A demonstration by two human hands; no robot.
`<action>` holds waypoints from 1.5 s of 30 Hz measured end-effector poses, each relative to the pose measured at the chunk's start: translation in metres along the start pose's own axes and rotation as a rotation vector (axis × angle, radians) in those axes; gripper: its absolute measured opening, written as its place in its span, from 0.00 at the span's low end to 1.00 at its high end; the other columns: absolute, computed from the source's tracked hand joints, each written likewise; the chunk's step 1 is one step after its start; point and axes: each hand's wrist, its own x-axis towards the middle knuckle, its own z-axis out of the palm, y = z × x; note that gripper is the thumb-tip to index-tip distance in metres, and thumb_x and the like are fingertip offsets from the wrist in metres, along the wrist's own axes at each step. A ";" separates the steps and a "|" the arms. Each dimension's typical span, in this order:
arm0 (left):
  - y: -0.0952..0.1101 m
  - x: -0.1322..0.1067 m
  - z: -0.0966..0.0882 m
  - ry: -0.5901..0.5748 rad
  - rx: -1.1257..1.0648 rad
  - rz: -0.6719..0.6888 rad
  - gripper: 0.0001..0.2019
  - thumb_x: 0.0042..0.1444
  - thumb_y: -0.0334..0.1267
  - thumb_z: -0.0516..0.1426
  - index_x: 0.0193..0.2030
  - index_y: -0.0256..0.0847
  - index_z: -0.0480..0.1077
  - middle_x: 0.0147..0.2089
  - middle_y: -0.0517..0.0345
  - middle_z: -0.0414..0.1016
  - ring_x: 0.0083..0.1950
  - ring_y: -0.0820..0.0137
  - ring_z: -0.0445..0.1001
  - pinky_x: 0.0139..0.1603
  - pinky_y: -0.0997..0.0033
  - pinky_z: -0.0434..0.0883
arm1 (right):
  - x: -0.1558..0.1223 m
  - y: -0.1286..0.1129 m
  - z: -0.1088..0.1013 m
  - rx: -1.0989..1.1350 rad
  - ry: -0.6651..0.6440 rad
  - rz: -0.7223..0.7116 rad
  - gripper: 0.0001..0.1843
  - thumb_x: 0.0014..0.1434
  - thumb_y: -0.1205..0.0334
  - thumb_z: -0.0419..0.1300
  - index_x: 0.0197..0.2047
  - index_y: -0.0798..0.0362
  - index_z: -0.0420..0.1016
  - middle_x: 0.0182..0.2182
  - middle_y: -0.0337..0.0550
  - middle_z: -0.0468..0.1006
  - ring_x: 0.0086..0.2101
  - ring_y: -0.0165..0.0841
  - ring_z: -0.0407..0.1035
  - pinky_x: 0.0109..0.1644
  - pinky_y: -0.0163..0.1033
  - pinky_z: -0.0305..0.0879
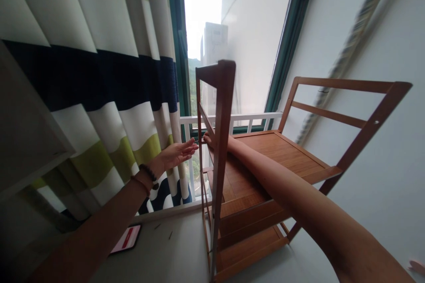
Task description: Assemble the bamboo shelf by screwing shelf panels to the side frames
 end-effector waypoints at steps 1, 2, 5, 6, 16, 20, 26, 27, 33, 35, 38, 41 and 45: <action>0.001 -0.001 -0.001 -0.018 -0.021 -0.039 0.12 0.49 0.43 0.62 0.28 0.34 0.74 0.32 0.49 0.75 0.30 0.74 0.71 0.34 0.72 0.71 | 0.000 0.000 0.000 0.001 -0.004 0.006 0.16 0.62 0.56 0.52 0.35 0.58 0.76 0.31 0.47 0.76 0.34 0.34 0.68 0.43 0.38 0.60; 0.001 -0.001 -0.001 -0.035 -0.045 -0.067 0.12 0.49 0.43 0.61 0.27 0.34 0.73 0.31 0.49 0.74 0.29 0.75 0.70 0.33 0.72 0.71 | 0.000 0.000 0.000 0.002 -0.010 0.013 0.16 0.62 0.56 0.52 0.35 0.58 0.75 0.32 0.47 0.76 0.33 0.34 0.68 0.42 0.38 0.60; 0.004 -0.002 0.000 -0.082 -0.100 -0.094 0.10 0.53 0.41 0.59 0.27 0.35 0.73 0.29 0.53 0.71 0.27 0.77 0.67 0.29 0.74 0.70 | 0.001 0.001 0.001 -0.006 -0.030 0.038 0.15 0.62 0.58 0.51 0.37 0.58 0.75 0.33 0.47 0.77 0.33 0.33 0.69 0.42 0.37 0.61; 0.005 -0.002 0.000 -0.096 -0.102 -0.091 0.10 0.55 0.39 0.58 0.27 0.35 0.73 0.29 0.53 0.71 0.27 0.78 0.67 0.29 0.75 0.70 | 0.002 0.002 0.002 -0.016 -0.032 0.049 0.14 0.62 0.58 0.51 0.37 0.58 0.75 0.33 0.47 0.77 0.34 0.34 0.69 0.42 0.37 0.61; 0.011 -0.005 0.008 -0.032 -0.151 0.005 0.09 0.55 0.29 0.56 0.25 0.33 0.74 0.28 0.54 0.70 0.27 0.78 0.64 0.28 0.78 0.67 | 0.006 0.005 0.007 -0.054 -0.010 0.069 0.16 0.62 0.59 0.51 0.36 0.61 0.75 0.34 0.50 0.77 0.37 0.35 0.69 0.46 0.38 0.60; 0.011 -0.001 0.007 -0.046 -0.138 0.029 0.05 0.52 0.26 0.58 0.28 0.31 0.75 0.30 0.55 0.70 0.27 0.80 0.62 0.30 0.78 0.64 | 0.001 0.003 0.003 -0.043 -0.004 0.061 0.17 0.63 0.57 0.49 0.39 0.59 0.75 0.35 0.48 0.77 0.38 0.35 0.69 0.45 0.37 0.61; 0.012 0.003 0.003 -0.069 -0.053 0.079 0.03 0.48 0.31 0.62 0.29 0.32 0.76 0.32 0.54 0.71 0.30 0.77 0.62 0.34 0.74 0.62 | -0.003 -0.001 0.001 -0.019 -0.016 0.083 0.18 0.64 0.57 0.48 0.42 0.58 0.75 0.37 0.48 0.77 0.36 0.34 0.70 0.45 0.36 0.62; 0.012 0.003 0.002 -0.072 -0.032 0.085 0.04 0.48 0.32 0.62 0.29 0.32 0.76 0.32 0.54 0.72 0.30 0.77 0.62 0.34 0.73 0.62 | -0.004 -0.002 0.001 -0.017 -0.018 0.092 0.18 0.64 0.57 0.47 0.42 0.58 0.74 0.37 0.48 0.77 0.36 0.33 0.69 0.44 0.36 0.62; 0.004 0.000 -0.003 0.023 0.151 0.161 0.19 0.46 0.41 0.64 0.45 0.36 0.71 0.42 0.49 0.73 0.39 0.69 0.70 0.39 0.69 0.66 | -0.004 -0.004 0.000 0.006 -0.028 0.093 0.18 0.64 0.56 0.48 0.41 0.58 0.75 0.37 0.47 0.77 0.36 0.32 0.70 0.44 0.34 0.61; -0.002 0.001 -0.003 0.083 0.271 0.279 0.23 0.47 0.46 0.63 0.49 0.39 0.69 0.45 0.48 0.72 0.44 0.64 0.71 0.40 0.65 0.68 | -0.004 -0.004 0.000 -0.004 -0.035 0.097 0.17 0.64 0.57 0.48 0.41 0.58 0.75 0.37 0.48 0.77 0.37 0.33 0.69 0.44 0.35 0.61; -0.011 0.004 -0.001 0.168 0.463 0.539 0.19 0.50 0.51 0.59 0.44 0.41 0.73 0.48 0.50 0.71 0.48 0.61 0.70 0.45 0.63 0.68 | -0.003 -0.004 -0.001 -0.022 -0.037 0.107 0.17 0.64 0.59 0.47 0.40 0.59 0.75 0.37 0.49 0.77 0.38 0.34 0.69 0.45 0.36 0.61; -0.018 0.008 0.000 0.210 0.523 0.722 0.17 0.52 0.51 0.56 0.40 0.41 0.74 0.48 0.51 0.71 0.49 0.62 0.70 0.48 0.63 0.68 | -0.004 -0.003 -0.001 0.002 -0.041 0.095 0.18 0.64 0.59 0.47 0.41 0.58 0.75 0.37 0.47 0.77 0.37 0.34 0.69 0.44 0.36 0.61; -0.026 0.016 -0.001 0.212 0.514 0.838 0.15 0.54 0.50 0.55 0.37 0.40 0.73 0.47 0.51 0.72 0.49 0.64 0.70 0.49 0.64 0.69 | -0.002 -0.001 0.001 0.012 -0.028 0.084 0.17 0.64 0.57 0.48 0.40 0.58 0.75 0.35 0.47 0.77 0.35 0.33 0.69 0.42 0.35 0.61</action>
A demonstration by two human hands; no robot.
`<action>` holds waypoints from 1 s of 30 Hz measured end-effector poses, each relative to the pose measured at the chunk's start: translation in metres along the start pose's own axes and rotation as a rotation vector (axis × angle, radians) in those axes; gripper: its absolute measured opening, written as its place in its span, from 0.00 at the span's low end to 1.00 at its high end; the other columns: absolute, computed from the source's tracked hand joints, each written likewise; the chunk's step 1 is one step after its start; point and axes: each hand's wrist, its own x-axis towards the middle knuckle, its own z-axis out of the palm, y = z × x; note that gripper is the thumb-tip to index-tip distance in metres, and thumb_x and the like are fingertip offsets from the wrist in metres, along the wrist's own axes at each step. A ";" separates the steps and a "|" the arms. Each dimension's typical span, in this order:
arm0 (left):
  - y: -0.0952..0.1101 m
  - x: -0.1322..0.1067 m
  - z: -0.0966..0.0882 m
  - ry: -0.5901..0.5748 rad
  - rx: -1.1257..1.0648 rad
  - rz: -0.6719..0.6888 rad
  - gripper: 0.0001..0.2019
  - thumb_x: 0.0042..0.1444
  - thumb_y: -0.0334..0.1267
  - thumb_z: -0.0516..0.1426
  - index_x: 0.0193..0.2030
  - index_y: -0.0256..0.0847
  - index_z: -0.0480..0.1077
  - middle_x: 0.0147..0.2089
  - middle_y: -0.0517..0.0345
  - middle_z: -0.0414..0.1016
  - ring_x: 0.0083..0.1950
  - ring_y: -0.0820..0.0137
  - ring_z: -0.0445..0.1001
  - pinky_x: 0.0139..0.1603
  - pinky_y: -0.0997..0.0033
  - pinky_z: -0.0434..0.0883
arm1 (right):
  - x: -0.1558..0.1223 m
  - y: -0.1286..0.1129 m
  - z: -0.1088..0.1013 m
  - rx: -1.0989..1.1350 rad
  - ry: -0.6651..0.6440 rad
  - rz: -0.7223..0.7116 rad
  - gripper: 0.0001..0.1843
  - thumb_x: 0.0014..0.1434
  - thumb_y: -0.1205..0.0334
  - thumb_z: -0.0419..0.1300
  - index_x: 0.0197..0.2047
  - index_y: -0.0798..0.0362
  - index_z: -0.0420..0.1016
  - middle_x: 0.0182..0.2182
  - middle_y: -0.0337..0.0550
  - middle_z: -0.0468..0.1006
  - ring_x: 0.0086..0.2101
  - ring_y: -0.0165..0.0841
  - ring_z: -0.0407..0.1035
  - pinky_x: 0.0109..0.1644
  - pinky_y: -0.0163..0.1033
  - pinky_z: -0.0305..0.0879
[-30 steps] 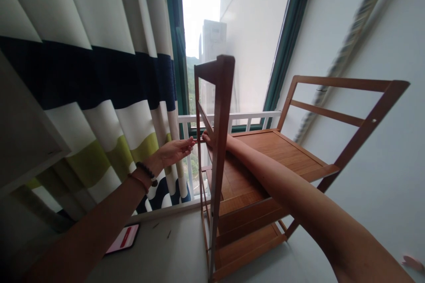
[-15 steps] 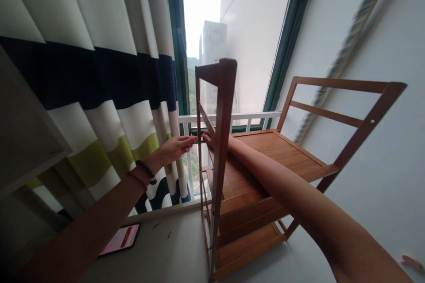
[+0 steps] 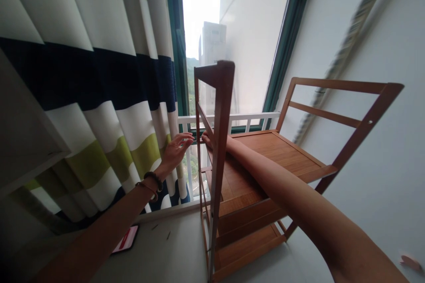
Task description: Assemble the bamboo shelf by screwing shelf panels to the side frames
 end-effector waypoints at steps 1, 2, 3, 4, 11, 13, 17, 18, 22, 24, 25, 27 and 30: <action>-0.003 0.000 0.001 0.009 -0.018 0.017 0.15 0.54 0.50 0.55 0.36 0.40 0.72 0.46 0.52 0.72 0.49 0.65 0.71 0.49 0.64 0.69 | 0.001 0.001 0.001 -0.011 0.006 0.002 0.17 0.64 0.57 0.49 0.39 0.59 0.75 0.35 0.48 0.77 0.35 0.33 0.69 0.42 0.35 0.61; -0.005 0.000 0.002 0.017 -0.041 0.031 0.14 0.54 0.49 0.55 0.35 0.40 0.72 0.45 0.52 0.72 0.48 0.66 0.71 0.48 0.64 0.70 | 0.003 0.002 0.002 -0.022 0.010 0.004 0.17 0.63 0.57 0.49 0.38 0.60 0.75 0.34 0.48 0.77 0.35 0.33 0.69 0.42 0.35 0.61; -0.007 0.001 0.004 0.024 -0.064 0.042 0.14 0.55 0.49 0.55 0.35 0.40 0.71 0.44 0.52 0.72 0.47 0.66 0.72 0.47 0.65 0.70 | 0.005 0.003 0.004 -0.031 0.013 0.005 0.18 0.63 0.57 0.49 0.37 0.60 0.75 0.34 0.49 0.77 0.35 0.33 0.69 0.43 0.36 0.61; -0.010 0.001 0.005 0.029 -0.083 0.052 0.13 0.55 0.48 0.55 0.35 0.40 0.71 0.43 0.52 0.72 0.46 0.67 0.72 0.47 0.65 0.71 | 0.007 0.004 0.005 -0.037 0.014 0.006 0.18 0.63 0.57 0.49 0.37 0.61 0.75 0.33 0.49 0.77 0.35 0.34 0.68 0.43 0.36 0.61; -0.022 -0.001 0.015 0.067 -0.094 0.109 0.11 0.57 0.45 0.53 0.34 0.40 0.71 0.42 0.53 0.71 0.40 0.70 0.73 0.40 0.69 0.73 | 0.011 0.008 0.006 -0.052 0.016 -0.019 0.17 0.63 0.57 0.50 0.37 0.60 0.75 0.32 0.48 0.76 0.36 0.34 0.68 0.43 0.37 0.60; -0.025 -0.004 0.021 0.082 -0.107 0.077 0.12 0.59 0.45 0.51 0.34 0.40 0.69 0.38 0.55 0.72 0.35 0.72 0.73 0.36 0.71 0.72 | 0.009 0.007 0.005 -0.054 0.018 -0.025 0.17 0.63 0.58 0.49 0.37 0.60 0.75 0.32 0.48 0.76 0.35 0.33 0.68 0.43 0.37 0.61; -0.026 -0.010 0.030 0.102 -0.139 -0.001 0.13 0.60 0.46 0.49 0.32 0.41 0.67 0.27 0.60 0.70 0.28 0.74 0.71 0.32 0.73 0.70 | 0.002 0.005 0.003 -0.020 0.014 -0.023 0.16 0.64 0.61 0.47 0.38 0.60 0.74 0.36 0.48 0.77 0.34 0.32 0.68 0.43 0.36 0.61; -0.026 -0.011 0.031 0.100 -0.149 -0.010 0.14 0.60 0.47 0.49 0.31 0.41 0.66 0.27 0.61 0.70 0.28 0.74 0.71 0.31 0.73 0.69 | 0.001 0.004 0.003 -0.006 0.010 -0.021 0.16 0.64 0.61 0.47 0.38 0.60 0.74 0.36 0.49 0.77 0.34 0.32 0.69 0.43 0.36 0.62; -0.020 -0.009 0.029 0.072 -0.223 -0.063 0.14 0.57 0.50 0.51 0.32 0.41 0.66 0.28 0.61 0.68 0.28 0.74 0.69 0.31 0.73 0.68 | 0.000 0.002 0.000 0.020 0.000 -0.006 0.16 0.64 0.60 0.48 0.39 0.58 0.74 0.37 0.47 0.77 0.36 0.33 0.69 0.44 0.35 0.61; -0.017 -0.006 0.027 0.047 -0.314 -0.124 0.15 0.54 0.52 0.53 0.32 0.40 0.67 0.28 0.61 0.68 0.28 0.75 0.68 0.33 0.72 0.68 | 0.001 0.002 -0.001 0.025 -0.018 0.001 0.16 0.64 0.58 0.48 0.39 0.57 0.74 0.37 0.47 0.77 0.37 0.34 0.69 0.44 0.36 0.61; -0.015 -0.005 0.025 0.032 -0.362 -0.164 0.16 0.52 0.53 0.55 0.32 0.39 0.67 0.29 0.60 0.69 0.29 0.74 0.68 0.34 0.72 0.68 | 0.001 0.001 -0.002 0.027 -0.029 0.001 0.16 0.64 0.58 0.48 0.39 0.57 0.74 0.38 0.47 0.77 0.37 0.34 0.69 0.44 0.36 0.62; -0.013 -0.003 0.021 0.016 -0.432 -0.268 0.20 0.47 0.55 0.59 0.36 0.38 0.68 0.34 0.58 0.70 0.33 0.74 0.69 0.34 0.72 0.67 | 0.001 0.001 -0.003 0.030 -0.035 0.000 0.16 0.64 0.58 0.49 0.39 0.58 0.74 0.38 0.48 0.77 0.37 0.34 0.69 0.45 0.37 0.62; -0.008 0.000 0.009 -0.059 -0.447 -0.502 0.26 0.41 0.57 0.62 0.37 0.35 0.69 0.38 0.53 0.69 0.35 0.72 0.68 0.34 0.72 0.66 | 0.000 -0.001 -0.003 0.033 -0.022 0.003 0.16 0.64 0.59 0.48 0.40 0.58 0.74 0.38 0.49 0.77 0.37 0.35 0.69 0.45 0.37 0.62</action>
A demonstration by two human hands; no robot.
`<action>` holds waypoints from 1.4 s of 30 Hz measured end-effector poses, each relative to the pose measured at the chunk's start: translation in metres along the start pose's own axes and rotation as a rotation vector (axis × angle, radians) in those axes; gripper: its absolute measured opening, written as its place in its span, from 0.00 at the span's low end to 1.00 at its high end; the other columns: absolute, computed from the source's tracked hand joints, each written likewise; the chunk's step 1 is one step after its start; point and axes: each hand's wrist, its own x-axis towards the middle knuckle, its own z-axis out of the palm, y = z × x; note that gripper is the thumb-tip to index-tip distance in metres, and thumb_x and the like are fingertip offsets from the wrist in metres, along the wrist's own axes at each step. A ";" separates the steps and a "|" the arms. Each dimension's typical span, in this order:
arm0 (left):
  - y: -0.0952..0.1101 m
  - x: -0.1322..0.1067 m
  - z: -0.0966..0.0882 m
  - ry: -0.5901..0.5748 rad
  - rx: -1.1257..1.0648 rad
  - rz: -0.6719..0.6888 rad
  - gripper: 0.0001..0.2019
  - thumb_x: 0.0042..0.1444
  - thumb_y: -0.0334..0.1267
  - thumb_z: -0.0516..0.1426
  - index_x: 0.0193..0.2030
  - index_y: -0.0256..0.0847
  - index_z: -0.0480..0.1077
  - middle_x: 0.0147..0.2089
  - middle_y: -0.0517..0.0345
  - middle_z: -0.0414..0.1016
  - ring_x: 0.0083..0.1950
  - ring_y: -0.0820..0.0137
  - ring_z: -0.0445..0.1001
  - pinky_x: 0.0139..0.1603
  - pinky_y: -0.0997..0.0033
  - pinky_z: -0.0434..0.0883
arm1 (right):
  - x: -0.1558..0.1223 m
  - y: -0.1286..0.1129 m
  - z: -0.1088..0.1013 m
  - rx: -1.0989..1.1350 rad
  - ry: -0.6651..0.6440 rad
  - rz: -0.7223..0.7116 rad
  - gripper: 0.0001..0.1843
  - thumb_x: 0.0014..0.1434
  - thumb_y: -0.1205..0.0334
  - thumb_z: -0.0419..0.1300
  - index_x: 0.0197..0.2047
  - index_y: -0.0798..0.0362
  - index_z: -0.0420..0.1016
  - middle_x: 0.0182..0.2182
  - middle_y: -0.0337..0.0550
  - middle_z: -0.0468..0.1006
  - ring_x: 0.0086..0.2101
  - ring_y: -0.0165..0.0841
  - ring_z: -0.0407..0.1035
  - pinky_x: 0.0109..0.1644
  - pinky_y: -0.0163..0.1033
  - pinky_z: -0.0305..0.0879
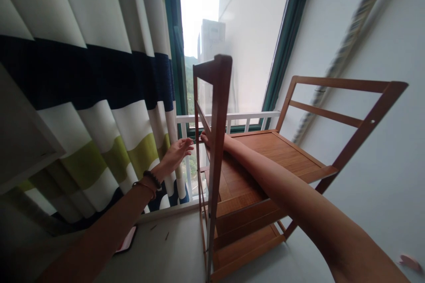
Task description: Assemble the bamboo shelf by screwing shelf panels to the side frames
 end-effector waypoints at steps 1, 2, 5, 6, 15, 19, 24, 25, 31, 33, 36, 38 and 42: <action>0.004 -0.001 -0.003 -0.038 0.004 -0.091 0.27 0.40 0.58 0.62 0.35 0.33 0.69 0.37 0.52 0.69 0.34 0.72 0.68 0.33 0.72 0.65 | 0.000 0.000 0.000 -0.004 0.003 0.001 0.16 0.64 0.59 0.48 0.40 0.58 0.74 0.38 0.49 0.77 0.37 0.35 0.69 0.45 0.37 0.62; 0.008 -0.002 -0.005 -0.093 0.000 -0.171 0.27 0.40 0.58 0.61 0.32 0.32 0.69 0.35 0.52 0.69 0.32 0.73 0.67 0.32 0.71 0.64 | 0.000 0.000 0.000 -0.010 0.006 0.002 0.16 0.63 0.59 0.48 0.40 0.58 0.75 0.38 0.49 0.77 0.37 0.35 0.69 0.45 0.37 0.62; 0.021 -0.005 -0.009 -0.241 -0.085 -0.287 0.22 0.44 0.54 0.61 0.28 0.32 0.70 0.32 0.52 0.69 0.31 0.74 0.65 0.33 0.70 0.64 | -0.001 -0.001 0.001 -0.023 0.012 0.004 0.15 0.63 0.60 0.49 0.40 0.58 0.75 0.38 0.49 0.77 0.37 0.35 0.70 0.46 0.38 0.62; 0.026 -0.005 -0.009 -0.266 -0.125 -0.302 0.19 0.45 0.51 0.62 0.28 0.33 0.70 0.32 0.53 0.69 0.31 0.74 0.65 0.34 0.70 0.65 | -0.001 -0.001 0.000 -0.019 0.011 0.002 0.15 0.63 0.59 0.49 0.40 0.58 0.75 0.38 0.49 0.77 0.37 0.35 0.70 0.45 0.38 0.62; 0.052 0.002 -0.007 -0.292 -0.047 -0.238 0.06 0.49 0.35 0.61 0.27 0.36 0.68 0.31 0.58 0.66 0.29 0.76 0.62 0.33 0.73 0.62 | 0.001 0.000 0.003 0.018 0.022 0.015 0.15 0.63 0.60 0.49 0.41 0.58 0.75 0.36 0.48 0.78 0.38 0.36 0.70 0.46 0.38 0.63; 0.052 0.003 -0.008 -0.290 0.078 -0.142 0.07 0.48 0.38 0.60 0.29 0.37 0.67 0.31 0.60 0.65 0.28 0.76 0.60 0.31 0.73 0.60 | 0.004 0.002 0.004 -0.009 0.021 0.032 0.16 0.63 0.59 0.50 0.39 0.60 0.75 0.36 0.49 0.78 0.38 0.36 0.70 0.46 0.39 0.62; 0.047 0.005 -0.009 -0.272 0.190 -0.060 0.11 0.46 0.43 0.60 0.30 0.38 0.67 0.28 0.61 0.64 0.26 0.76 0.57 0.30 0.73 0.59 | 0.000 0.000 0.002 -0.009 0.014 0.003 0.16 0.63 0.58 0.50 0.41 0.57 0.75 0.37 0.48 0.78 0.39 0.35 0.70 0.46 0.37 0.62; 0.046 0.006 -0.009 -0.262 0.202 -0.042 0.11 0.46 0.43 0.61 0.30 0.38 0.67 0.28 0.62 0.64 0.27 0.76 0.57 0.30 0.74 0.58 | -0.001 -0.001 0.001 -0.020 0.014 0.001 0.16 0.63 0.58 0.50 0.41 0.57 0.75 0.37 0.48 0.78 0.39 0.35 0.70 0.46 0.37 0.62; 0.051 0.003 -0.005 -0.194 0.166 -0.011 0.08 0.45 0.36 0.61 0.28 0.37 0.66 0.27 0.63 0.64 0.26 0.78 0.58 0.27 0.76 0.57 | -0.001 -0.003 0.002 -0.130 0.047 0.011 0.16 0.63 0.57 0.49 0.40 0.57 0.75 0.39 0.49 0.77 0.41 0.36 0.69 0.49 0.38 0.61; 0.054 -0.002 -0.001 -0.168 0.098 -0.057 0.07 0.45 0.34 0.61 0.28 0.36 0.66 0.27 0.62 0.65 0.26 0.78 0.61 0.27 0.77 0.59 | -0.001 -0.001 0.003 -0.194 0.074 0.023 0.16 0.63 0.58 0.48 0.40 0.56 0.74 0.40 0.49 0.77 0.43 0.37 0.69 0.50 0.40 0.60; 0.055 -0.009 0.007 -0.118 0.019 -0.098 0.05 0.48 0.32 0.59 0.29 0.36 0.65 0.28 0.58 0.68 0.28 0.76 0.67 0.29 0.75 0.64 | -0.003 0.004 0.005 -0.272 0.109 0.027 0.16 0.64 0.58 0.46 0.41 0.55 0.74 0.43 0.50 0.75 0.45 0.38 0.68 0.53 0.44 0.58; 0.052 -0.011 0.013 -0.066 -0.017 -0.110 0.03 0.51 0.31 0.56 0.29 0.36 0.64 0.29 0.56 0.70 0.29 0.74 0.69 0.31 0.72 0.68 | -0.006 0.008 0.007 -0.279 0.109 0.023 0.17 0.64 0.57 0.45 0.43 0.53 0.73 0.45 0.51 0.74 0.47 0.40 0.67 0.54 0.46 0.57; 0.044 -0.009 0.026 0.109 -0.011 -0.097 0.05 0.55 0.31 0.51 0.29 0.37 0.62 0.27 0.56 0.69 0.26 0.74 0.69 0.30 0.69 0.71 | -0.019 0.013 0.010 -0.253 0.066 0.058 0.21 0.63 0.50 0.44 0.49 0.51 0.70 0.52 0.51 0.69 0.55 0.44 0.61 0.57 0.49 0.55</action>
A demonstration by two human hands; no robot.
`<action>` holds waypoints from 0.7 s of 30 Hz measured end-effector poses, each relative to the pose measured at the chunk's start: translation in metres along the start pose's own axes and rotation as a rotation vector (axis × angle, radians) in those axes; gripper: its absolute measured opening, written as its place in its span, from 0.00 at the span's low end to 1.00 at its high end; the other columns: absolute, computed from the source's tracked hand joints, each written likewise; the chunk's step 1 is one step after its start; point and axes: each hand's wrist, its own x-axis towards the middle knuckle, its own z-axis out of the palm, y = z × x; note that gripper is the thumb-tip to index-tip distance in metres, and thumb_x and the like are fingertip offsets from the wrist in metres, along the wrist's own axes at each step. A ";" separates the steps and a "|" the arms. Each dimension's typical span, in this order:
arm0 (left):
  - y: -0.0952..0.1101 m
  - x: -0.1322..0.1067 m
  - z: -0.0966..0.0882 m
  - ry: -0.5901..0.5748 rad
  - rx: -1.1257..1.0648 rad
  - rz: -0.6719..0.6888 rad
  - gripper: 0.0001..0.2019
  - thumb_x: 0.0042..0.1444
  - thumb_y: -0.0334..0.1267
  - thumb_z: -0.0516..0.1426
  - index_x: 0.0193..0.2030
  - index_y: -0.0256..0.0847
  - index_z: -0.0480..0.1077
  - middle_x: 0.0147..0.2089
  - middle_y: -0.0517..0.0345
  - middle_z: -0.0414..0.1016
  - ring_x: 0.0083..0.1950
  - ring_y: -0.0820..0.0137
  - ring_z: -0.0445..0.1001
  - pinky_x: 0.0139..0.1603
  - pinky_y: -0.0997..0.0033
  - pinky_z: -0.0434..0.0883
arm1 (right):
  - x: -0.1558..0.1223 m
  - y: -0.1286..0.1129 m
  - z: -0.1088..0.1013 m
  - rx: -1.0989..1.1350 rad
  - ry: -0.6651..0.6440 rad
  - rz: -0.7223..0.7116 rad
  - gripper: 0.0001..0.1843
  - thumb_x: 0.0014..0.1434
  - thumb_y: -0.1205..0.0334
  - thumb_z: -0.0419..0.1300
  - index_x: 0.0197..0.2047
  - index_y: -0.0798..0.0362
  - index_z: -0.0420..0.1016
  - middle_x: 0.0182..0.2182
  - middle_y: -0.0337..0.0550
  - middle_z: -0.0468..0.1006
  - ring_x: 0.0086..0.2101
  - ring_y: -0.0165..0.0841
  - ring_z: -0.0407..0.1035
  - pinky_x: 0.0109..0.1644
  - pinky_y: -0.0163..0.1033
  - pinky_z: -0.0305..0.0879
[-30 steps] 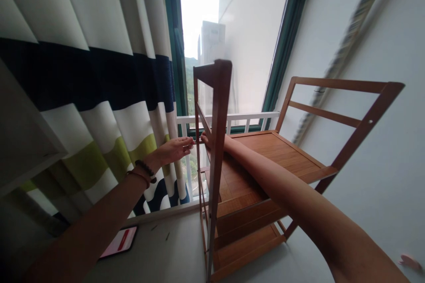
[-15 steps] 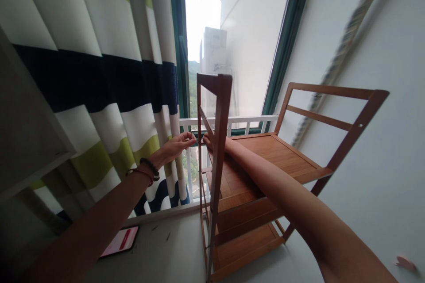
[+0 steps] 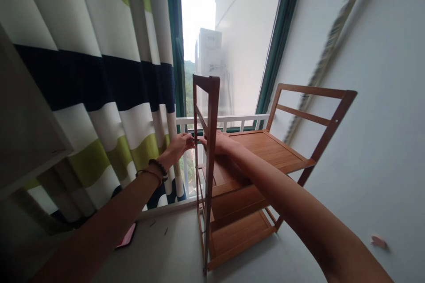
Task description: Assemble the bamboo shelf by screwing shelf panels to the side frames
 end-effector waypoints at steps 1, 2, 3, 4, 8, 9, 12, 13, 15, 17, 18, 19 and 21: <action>-0.001 0.001 0.003 0.052 0.016 0.011 0.04 0.55 0.32 0.51 0.29 0.37 0.62 0.27 0.56 0.68 0.25 0.74 0.69 0.29 0.69 0.71 | -0.004 0.002 0.000 0.004 -0.022 0.015 0.22 0.63 0.49 0.45 0.52 0.50 0.69 0.55 0.51 0.67 0.56 0.45 0.59 0.58 0.49 0.54; -0.002 0.003 0.005 0.101 0.035 0.022 0.03 0.54 0.32 0.51 0.30 0.37 0.62 0.27 0.57 0.68 0.24 0.74 0.68 0.27 0.69 0.71 | -0.009 0.003 0.000 0.012 -0.049 0.025 0.24 0.62 0.48 0.45 0.55 0.50 0.67 0.57 0.51 0.65 0.58 0.46 0.56 0.60 0.49 0.52; -0.002 0.004 0.007 0.144 0.055 0.029 0.03 0.54 0.32 0.52 0.30 0.37 0.62 0.27 0.57 0.67 0.23 0.74 0.67 0.25 0.69 0.71 | -0.014 0.005 0.000 0.025 -0.073 0.030 0.26 0.62 0.47 0.45 0.57 0.50 0.64 0.59 0.52 0.62 0.60 0.46 0.54 0.61 0.50 0.50; -0.002 0.005 0.009 0.175 0.073 0.031 0.02 0.53 0.32 0.52 0.30 0.37 0.63 0.27 0.58 0.67 0.22 0.74 0.66 0.23 0.69 0.71 | -0.019 0.006 -0.001 0.038 -0.093 0.027 0.27 0.62 0.47 0.45 0.60 0.51 0.61 0.60 0.52 0.60 0.61 0.46 0.51 0.62 0.50 0.48; -0.001 0.009 0.013 0.218 0.116 0.024 0.03 0.51 0.32 0.54 0.28 0.35 0.65 0.25 0.57 0.65 0.23 0.73 0.65 0.20 0.70 0.70 | -0.034 0.007 -0.003 0.065 -0.116 -0.013 0.27 0.64 0.51 0.42 0.63 0.55 0.56 0.63 0.52 0.56 0.64 0.42 0.43 0.65 0.49 0.42; -0.001 0.010 0.013 0.225 0.120 0.031 0.03 0.50 0.32 0.54 0.28 0.35 0.66 0.25 0.56 0.66 0.24 0.72 0.66 0.20 0.70 0.69 | -0.037 0.006 -0.003 0.070 -0.109 -0.010 0.27 0.64 0.52 0.42 0.63 0.55 0.56 0.63 0.53 0.55 0.64 0.42 0.43 0.65 0.49 0.41; -0.002 0.014 0.009 0.299 0.115 0.098 0.04 0.52 0.34 0.53 0.31 0.36 0.66 0.26 0.56 0.65 0.25 0.71 0.67 0.20 0.73 0.67 | -0.041 0.003 -0.005 0.091 -0.097 0.018 0.29 0.64 0.51 0.42 0.63 0.59 0.55 0.63 0.56 0.54 0.63 0.43 0.44 0.66 0.48 0.40; -0.002 0.016 0.005 0.339 0.106 0.129 0.06 0.54 0.36 0.51 0.34 0.37 0.66 0.26 0.57 0.64 0.24 0.72 0.67 0.19 0.74 0.67 | -0.042 0.003 -0.006 0.094 -0.093 0.025 0.30 0.65 0.51 0.41 0.64 0.60 0.55 0.63 0.57 0.54 0.63 0.43 0.44 0.66 0.48 0.40; -0.002 0.018 -0.004 0.405 0.079 0.185 0.09 0.58 0.38 0.46 0.38 0.39 0.63 0.25 0.60 0.62 0.22 0.74 0.65 0.20 0.75 0.66 | -0.043 0.002 -0.007 0.092 -0.077 0.018 0.29 0.65 0.51 0.41 0.63 0.59 0.56 0.63 0.55 0.54 0.63 0.42 0.46 0.66 0.48 0.41; -0.002 0.015 -0.015 0.402 0.055 0.212 0.09 0.59 0.38 0.43 0.40 0.40 0.62 0.24 0.64 0.59 0.21 0.76 0.64 0.21 0.76 0.67 | -0.044 0.003 -0.007 0.094 -0.051 -0.008 0.27 0.64 0.52 0.42 0.61 0.57 0.60 0.62 0.53 0.56 0.62 0.42 0.49 0.65 0.48 0.43; -0.003 0.011 -0.021 0.369 0.050 0.213 0.09 0.59 0.38 0.44 0.39 0.40 0.61 0.23 0.65 0.58 0.21 0.77 0.64 0.21 0.77 0.68 | -0.044 0.003 -0.008 0.099 -0.039 -0.029 0.25 0.64 0.53 0.43 0.59 0.56 0.62 0.61 0.52 0.59 0.61 0.42 0.51 0.64 0.48 0.45; -0.006 0.005 -0.025 0.322 0.050 0.207 0.08 0.58 0.38 0.45 0.38 0.40 0.62 0.22 0.65 0.58 0.20 0.77 0.64 0.21 0.77 0.68 | -0.044 0.003 -0.008 0.107 -0.026 -0.049 0.23 0.64 0.54 0.45 0.58 0.55 0.64 0.59 0.52 0.62 0.59 0.41 0.54 0.63 0.47 0.48; -0.016 -0.015 -0.032 0.217 0.061 0.180 0.08 0.56 0.40 0.48 0.36 0.39 0.63 0.22 0.66 0.59 0.20 0.77 0.65 0.19 0.77 0.67 | -0.044 0.002 -0.010 0.127 0.012 -0.087 0.20 0.63 0.57 0.47 0.53 0.56 0.68 0.55 0.52 0.67 0.56 0.40 0.60 0.60 0.46 0.53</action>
